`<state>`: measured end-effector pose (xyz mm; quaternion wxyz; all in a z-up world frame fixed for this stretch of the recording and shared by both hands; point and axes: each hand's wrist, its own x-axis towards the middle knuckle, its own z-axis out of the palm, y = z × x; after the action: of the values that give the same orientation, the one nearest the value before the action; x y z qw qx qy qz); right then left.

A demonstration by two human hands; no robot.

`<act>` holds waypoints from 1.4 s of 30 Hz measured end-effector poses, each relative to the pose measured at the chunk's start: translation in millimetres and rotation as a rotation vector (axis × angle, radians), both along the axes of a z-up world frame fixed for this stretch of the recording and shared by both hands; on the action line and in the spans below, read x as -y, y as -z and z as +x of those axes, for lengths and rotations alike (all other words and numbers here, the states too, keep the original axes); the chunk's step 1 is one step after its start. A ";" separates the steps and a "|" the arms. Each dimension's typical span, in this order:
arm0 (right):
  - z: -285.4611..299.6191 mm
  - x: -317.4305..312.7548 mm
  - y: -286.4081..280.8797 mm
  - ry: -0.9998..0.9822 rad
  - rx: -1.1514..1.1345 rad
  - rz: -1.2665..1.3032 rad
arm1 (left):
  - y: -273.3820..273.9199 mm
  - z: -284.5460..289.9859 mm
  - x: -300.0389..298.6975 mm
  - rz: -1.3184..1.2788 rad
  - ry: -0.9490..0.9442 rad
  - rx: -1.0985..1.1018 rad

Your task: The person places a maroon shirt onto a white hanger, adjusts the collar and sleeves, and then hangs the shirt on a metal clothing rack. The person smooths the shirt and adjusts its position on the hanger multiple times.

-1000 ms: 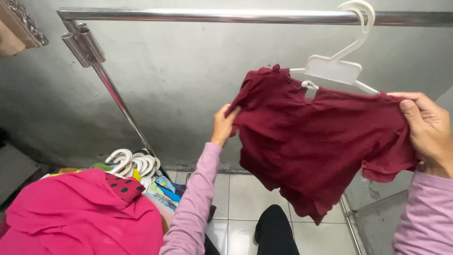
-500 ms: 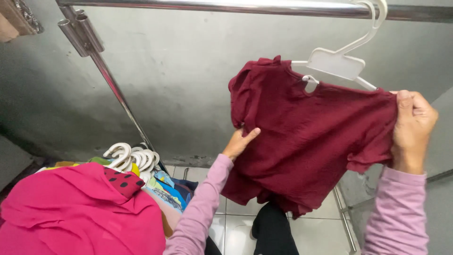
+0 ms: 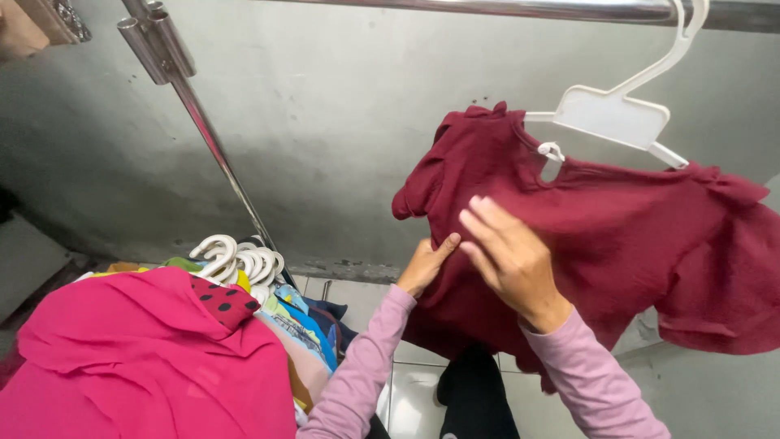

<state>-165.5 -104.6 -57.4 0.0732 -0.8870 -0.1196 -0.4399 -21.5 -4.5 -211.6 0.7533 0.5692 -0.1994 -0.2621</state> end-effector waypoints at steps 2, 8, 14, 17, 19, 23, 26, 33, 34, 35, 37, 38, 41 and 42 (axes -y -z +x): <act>14.1 6.8 -7.3 0.062 0.216 -0.056 | -5.6 -9.9 -2.4 -0.012 0.007 0.005; 53.4 -2.2 16.8 0.102 -0.131 -0.036 | -23.5 -28.8 -12.0 -0.069 -0.039 0.080; 15.1 -3.2 36.1 0.042 -0.118 -0.303 | -33.6 -13.7 -28.2 -0.050 -0.046 0.111; -6.2 42.6 19.7 0.396 -0.133 -0.372 | -29.5 -9.7 -35.3 -0.037 -0.043 0.119; -28.7 73.0 6.4 0.749 -0.078 -0.509 | -24.0 -9.1 -39.7 0.101 -0.114 0.165; -50.8 67.3 15.3 0.520 0.160 -0.171 | -19.1 -5.8 -36.0 0.094 -0.083 0.226; -52.1 64.0 37.5 0.493 -0.181 -0.184 | -16.2 -7.9 -31.7 0.050 -0.064 0.174; -72.6 74.5 4.3 0.276 0.066 -0.182 | -19.4 -5.9 -36.4 0.033 -0.068 0.138; -74.1 91.0 11.0 0.497 0.164 -0.166 | -19.9 -5.7 -35.6 0.042 -0.055 0.103; -69.0 89.8 13.0 0.500 0.160 -0.167 | -17.4 -5.9 -33.6 0.042 -0.051 0.100; -56.3 86.3 14.8 0.455 -0.152 -0.223 | -15.5 -4.3 -31.4 0.033 -0.088 0.108; -58.9 83.4 19.1 0.455 -0.148 -0.224 | -14.9 -1.3 -31.6 0.031 -0.089 0.111; -69.8 76.9 31.8 0.062 -0.360 -0.153 | -10.5 2.4 -34.8 0.073 -0.135 0.180; -74.7 77.2 34.7 0.168 -0.128 -0.245 | -10.1 3.3 -35.3 0.083 -0.123 0.179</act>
<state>-240.2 -181.8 -92.0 -0.0651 -0.9224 -0.0928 -0.3693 -18.2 30.8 -201.5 0.7231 0.6321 -0.2195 -0.1714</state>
